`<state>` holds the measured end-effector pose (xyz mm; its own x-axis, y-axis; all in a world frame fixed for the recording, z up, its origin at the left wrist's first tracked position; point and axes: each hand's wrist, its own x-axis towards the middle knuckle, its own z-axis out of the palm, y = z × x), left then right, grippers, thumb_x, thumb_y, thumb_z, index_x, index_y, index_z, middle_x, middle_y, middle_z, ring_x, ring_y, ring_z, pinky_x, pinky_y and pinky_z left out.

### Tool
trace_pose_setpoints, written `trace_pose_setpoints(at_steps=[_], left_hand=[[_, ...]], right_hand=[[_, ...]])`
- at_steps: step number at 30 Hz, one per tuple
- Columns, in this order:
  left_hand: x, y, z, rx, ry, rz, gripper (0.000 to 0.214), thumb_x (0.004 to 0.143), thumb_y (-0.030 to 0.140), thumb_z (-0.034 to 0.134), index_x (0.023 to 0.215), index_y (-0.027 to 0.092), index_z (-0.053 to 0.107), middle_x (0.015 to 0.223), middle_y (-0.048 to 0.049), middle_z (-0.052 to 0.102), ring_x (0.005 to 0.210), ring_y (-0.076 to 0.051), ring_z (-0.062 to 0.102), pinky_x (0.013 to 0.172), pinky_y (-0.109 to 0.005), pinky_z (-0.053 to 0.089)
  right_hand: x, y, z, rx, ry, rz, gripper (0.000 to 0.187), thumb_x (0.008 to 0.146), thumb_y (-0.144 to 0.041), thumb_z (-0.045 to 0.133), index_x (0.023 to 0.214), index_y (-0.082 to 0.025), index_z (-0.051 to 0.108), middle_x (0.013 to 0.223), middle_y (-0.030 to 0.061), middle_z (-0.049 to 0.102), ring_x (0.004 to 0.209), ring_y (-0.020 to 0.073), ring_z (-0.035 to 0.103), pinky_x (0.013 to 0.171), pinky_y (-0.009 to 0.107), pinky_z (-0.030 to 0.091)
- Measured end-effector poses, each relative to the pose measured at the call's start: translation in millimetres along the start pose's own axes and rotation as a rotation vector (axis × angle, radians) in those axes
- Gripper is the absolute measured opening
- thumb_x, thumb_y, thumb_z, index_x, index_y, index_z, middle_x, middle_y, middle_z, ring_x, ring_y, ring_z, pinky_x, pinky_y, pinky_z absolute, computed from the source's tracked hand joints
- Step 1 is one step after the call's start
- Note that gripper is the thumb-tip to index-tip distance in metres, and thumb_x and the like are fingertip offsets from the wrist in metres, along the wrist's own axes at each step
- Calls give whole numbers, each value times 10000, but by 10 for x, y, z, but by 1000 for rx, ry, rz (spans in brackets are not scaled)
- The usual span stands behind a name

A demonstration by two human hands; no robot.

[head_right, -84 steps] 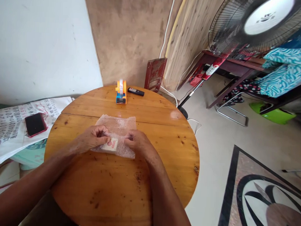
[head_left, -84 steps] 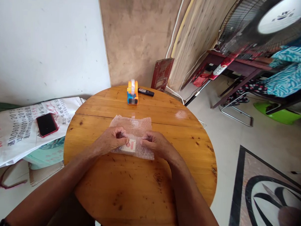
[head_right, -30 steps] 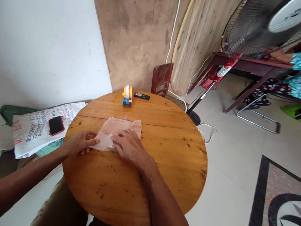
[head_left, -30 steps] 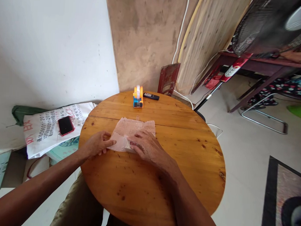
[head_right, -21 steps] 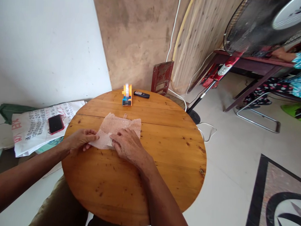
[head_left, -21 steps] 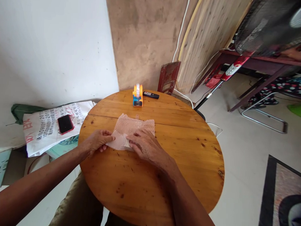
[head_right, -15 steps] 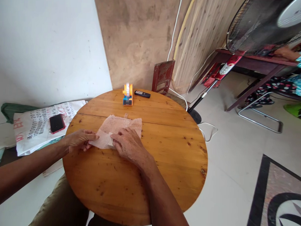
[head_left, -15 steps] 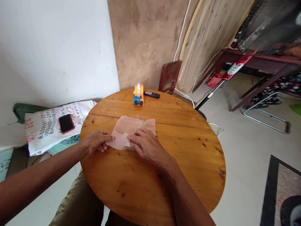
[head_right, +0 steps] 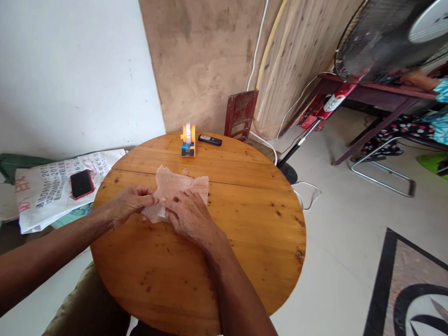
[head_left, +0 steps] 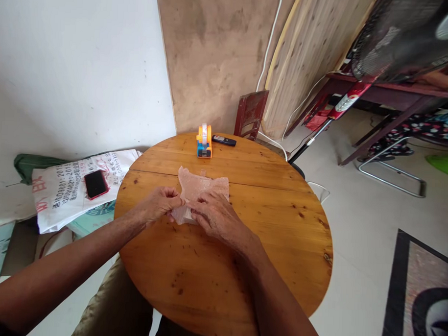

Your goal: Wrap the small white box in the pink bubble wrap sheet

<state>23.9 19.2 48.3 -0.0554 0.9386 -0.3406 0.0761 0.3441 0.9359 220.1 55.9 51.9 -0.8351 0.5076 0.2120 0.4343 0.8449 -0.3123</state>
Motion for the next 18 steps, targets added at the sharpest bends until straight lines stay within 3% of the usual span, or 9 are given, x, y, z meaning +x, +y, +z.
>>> trace_pose_setpoints(at_steps=[4, 6, 13, 18], left_hand=[[23, 24, 69, -34, -61, -9, 247, 596, 316, 703, 616, 165, 508, 542, 23, 578, 454, -96, 539, 439, -239, 504], [25, 32, 92, -27, -89, -11, 213, 619, 298, 692, 624, 157, 531, 552, 17, 592, 457, -94, 539, 464, -252, 523], [-22, 120, 128, 172, -150, 16, 104, 668, 245, 593, 637, 147, 609, 553, 1, 607, 504, -114, 562, 534, -262, 525], [-60, 143, 89, 418, -232, 130, 188, 719, 220, 517, 780, 160, 684, 566, 23, 578, 492, -107, 494, 485, -221, 389]], right_hand=[[0, -9, -7, 6, -24, 32, 154, 915, -204, 536, 960, -201, 683, 964, 74, 636, 952, 221, 512, 876, 362, 362], [-12, -6, 2, 35, -3, 66, 168, 890, -186, 553, 1020, -199, 658, 1002, 80, 646, 983, 231, 519, 908, 378, 359], [-53, 54, 95, 116, 61, 151, 550, 852, -212, 585, 1382, -158, 449, 1227, 139, 619, 1133, 269, 513, 976, 417, 368], [-59, 87, 115, 148, 44, 183, 604, 865, -255, 584, 1426, -121, 405, 1268, 172, 594, 1173, 284, 509, 1004, 436, 375]])
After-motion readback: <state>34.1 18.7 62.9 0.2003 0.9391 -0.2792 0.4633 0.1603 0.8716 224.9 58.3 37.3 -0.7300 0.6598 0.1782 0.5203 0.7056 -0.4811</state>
